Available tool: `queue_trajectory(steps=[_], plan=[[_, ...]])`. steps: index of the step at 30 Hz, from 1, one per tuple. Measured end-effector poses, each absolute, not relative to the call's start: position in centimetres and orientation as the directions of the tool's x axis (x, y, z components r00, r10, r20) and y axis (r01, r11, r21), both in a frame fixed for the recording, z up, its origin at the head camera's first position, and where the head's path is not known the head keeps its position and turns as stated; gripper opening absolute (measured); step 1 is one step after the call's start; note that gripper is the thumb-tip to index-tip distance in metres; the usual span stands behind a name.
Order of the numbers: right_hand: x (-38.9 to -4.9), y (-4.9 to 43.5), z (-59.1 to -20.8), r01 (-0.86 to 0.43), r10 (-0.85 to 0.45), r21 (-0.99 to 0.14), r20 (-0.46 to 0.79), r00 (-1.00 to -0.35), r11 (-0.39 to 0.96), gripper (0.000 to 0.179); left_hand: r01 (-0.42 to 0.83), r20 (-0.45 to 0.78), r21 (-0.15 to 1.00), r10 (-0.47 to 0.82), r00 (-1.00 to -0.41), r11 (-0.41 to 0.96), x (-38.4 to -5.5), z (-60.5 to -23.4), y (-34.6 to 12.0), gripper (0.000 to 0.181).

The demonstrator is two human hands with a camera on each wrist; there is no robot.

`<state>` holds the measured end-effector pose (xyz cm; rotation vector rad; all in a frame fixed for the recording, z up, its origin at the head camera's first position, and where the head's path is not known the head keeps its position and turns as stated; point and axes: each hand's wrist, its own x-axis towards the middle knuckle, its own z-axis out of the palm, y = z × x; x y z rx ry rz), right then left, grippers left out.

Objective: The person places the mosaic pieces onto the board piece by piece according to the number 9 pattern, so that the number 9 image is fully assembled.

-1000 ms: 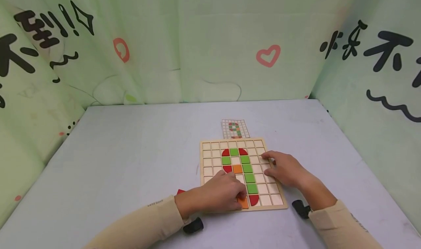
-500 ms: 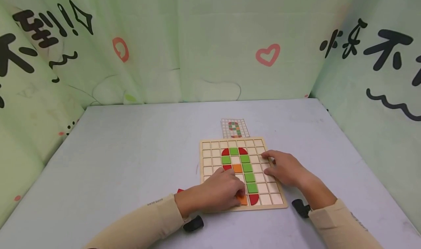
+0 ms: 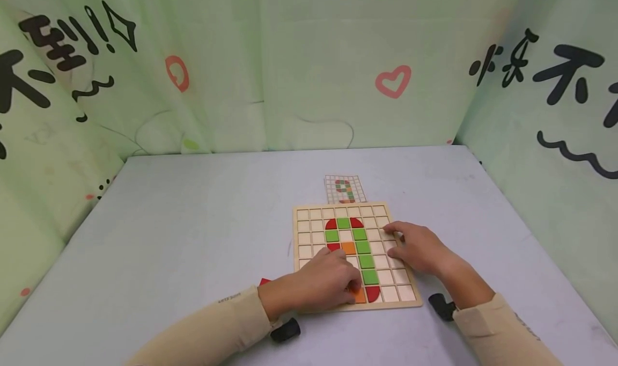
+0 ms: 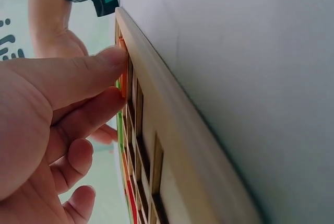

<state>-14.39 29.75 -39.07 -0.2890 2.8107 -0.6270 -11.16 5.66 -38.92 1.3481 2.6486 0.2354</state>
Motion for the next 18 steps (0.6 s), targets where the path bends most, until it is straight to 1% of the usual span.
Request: queue_trajectory(steps=[10,18], plan=[[-14.32,29.71,-39.14,-0.139,-0.242,-0.436,-0.191,-0.951,0.889,0.051,0.783,-0.051,0.241,0.814,-0.579,0.573,-11.25,-39.17,5.41,0.003],[-14.33,29.77,-39.17,-0.141,-0.244,-0.433,-0.191,-0.951,0.89,0.051,0.776,-0.047,0.278,0.815,-0.578,0.566,-11.45,-39.24,5.27,0.004]])
